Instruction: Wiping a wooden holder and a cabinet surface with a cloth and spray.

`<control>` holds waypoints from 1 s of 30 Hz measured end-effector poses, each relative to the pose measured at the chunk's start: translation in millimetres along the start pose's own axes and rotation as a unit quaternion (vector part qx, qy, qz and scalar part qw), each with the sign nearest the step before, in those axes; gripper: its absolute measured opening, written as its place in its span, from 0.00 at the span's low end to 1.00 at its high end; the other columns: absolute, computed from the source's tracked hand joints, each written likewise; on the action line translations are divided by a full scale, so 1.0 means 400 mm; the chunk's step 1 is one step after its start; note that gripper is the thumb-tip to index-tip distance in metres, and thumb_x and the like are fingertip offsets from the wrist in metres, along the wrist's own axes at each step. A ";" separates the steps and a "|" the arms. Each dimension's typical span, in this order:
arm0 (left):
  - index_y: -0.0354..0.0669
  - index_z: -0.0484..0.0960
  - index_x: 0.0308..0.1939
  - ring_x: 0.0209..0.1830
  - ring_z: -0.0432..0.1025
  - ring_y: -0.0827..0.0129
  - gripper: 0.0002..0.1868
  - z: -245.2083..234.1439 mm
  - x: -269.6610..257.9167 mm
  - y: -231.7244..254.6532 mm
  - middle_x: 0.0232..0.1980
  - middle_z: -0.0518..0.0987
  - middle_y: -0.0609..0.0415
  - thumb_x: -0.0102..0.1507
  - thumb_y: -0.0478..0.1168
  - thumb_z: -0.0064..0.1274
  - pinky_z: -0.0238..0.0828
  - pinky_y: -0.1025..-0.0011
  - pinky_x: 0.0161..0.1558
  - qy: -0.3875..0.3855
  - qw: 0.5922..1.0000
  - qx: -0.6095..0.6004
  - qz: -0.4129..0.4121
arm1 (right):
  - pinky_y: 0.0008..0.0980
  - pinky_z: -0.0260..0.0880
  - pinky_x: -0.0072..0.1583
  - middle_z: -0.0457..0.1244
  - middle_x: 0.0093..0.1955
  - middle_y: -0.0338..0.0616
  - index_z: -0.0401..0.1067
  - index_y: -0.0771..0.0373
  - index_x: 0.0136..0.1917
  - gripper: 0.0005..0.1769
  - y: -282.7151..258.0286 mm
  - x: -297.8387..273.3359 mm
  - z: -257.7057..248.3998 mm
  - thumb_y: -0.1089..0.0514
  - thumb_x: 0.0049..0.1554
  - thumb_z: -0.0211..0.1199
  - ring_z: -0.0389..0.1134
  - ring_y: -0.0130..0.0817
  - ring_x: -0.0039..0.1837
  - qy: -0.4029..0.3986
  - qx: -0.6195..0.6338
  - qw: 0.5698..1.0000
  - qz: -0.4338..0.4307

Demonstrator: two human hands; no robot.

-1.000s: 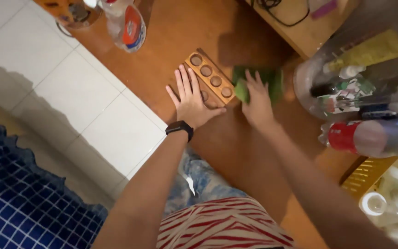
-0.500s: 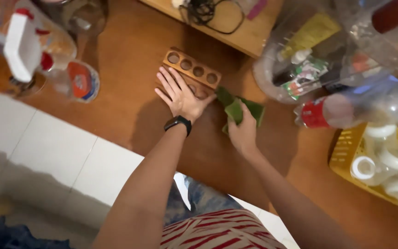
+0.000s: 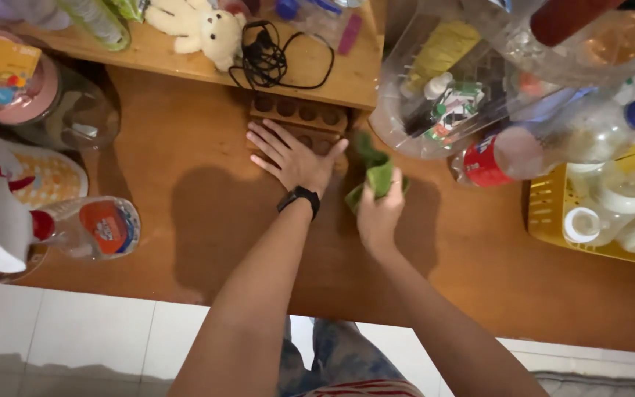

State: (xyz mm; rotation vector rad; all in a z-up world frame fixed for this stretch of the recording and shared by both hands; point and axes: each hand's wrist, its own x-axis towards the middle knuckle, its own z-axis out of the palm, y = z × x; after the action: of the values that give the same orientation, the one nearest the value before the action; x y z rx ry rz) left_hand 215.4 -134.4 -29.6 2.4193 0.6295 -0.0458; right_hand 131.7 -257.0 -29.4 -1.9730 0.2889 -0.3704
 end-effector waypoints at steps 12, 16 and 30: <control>0.33 0.47 0.78 0.80 0.41 0.45 0.60 -0.082 0.052 -0.213 0.82 0.44 0.37 0.59 0.70 0.58 0.37 0.40 0.71 -0.034 0.974 0.013 0.222 | 0.71 0.38 0.77 0.50 0.82 0.49 0.65 0.58 0.72 0.45 -0.015 -0.092 -0.005 0.77 0.42 0.63 0.39 0.60 0.85 -0.153 -0.245 0.942 -0.172; 0.35 0.48 0.77 0.78 0.44 0.46 0.54 -0.091 0.055 -0.265 0.81 0.47 0.38 0.60 0.60 0.60 0.35 0.40 0.70 -0.031 0.965 -0.057 0.255 | 0.68 0.39 0.77 0.52 0.80 0.46 0.66 0.57 0.68 0.45 -0.023 -0.202 -0.075 0.76 0.38 0.65 0.41 0.57 0.84 -0.208 -0.285 0.921 -0.164; 0.36 0.70 0.69 0.75 0.60 0.46 0.21 -0.297 -0.187 -0.466 0.73 0.68 0.39 0.73 0.40 0.39 0.55 0.56 0.73 0.030 0.937 -0.280 0.206 | 0.65 0.28 0.79 0.37 0.87 0.50 0.53 0.60 0.80 0.49 -0.124 -0.112 0.330 0.64 0.47 0.66 0.31 0.54 0.87 -0.444 -0.214 0.827 -0.271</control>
State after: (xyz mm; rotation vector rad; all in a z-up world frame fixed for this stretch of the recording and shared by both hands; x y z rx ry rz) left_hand 51.0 31.4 -27.3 1.9474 0.1155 0.3379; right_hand 142.8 -110.1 -41.8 -2.4169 -0.8745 0.3260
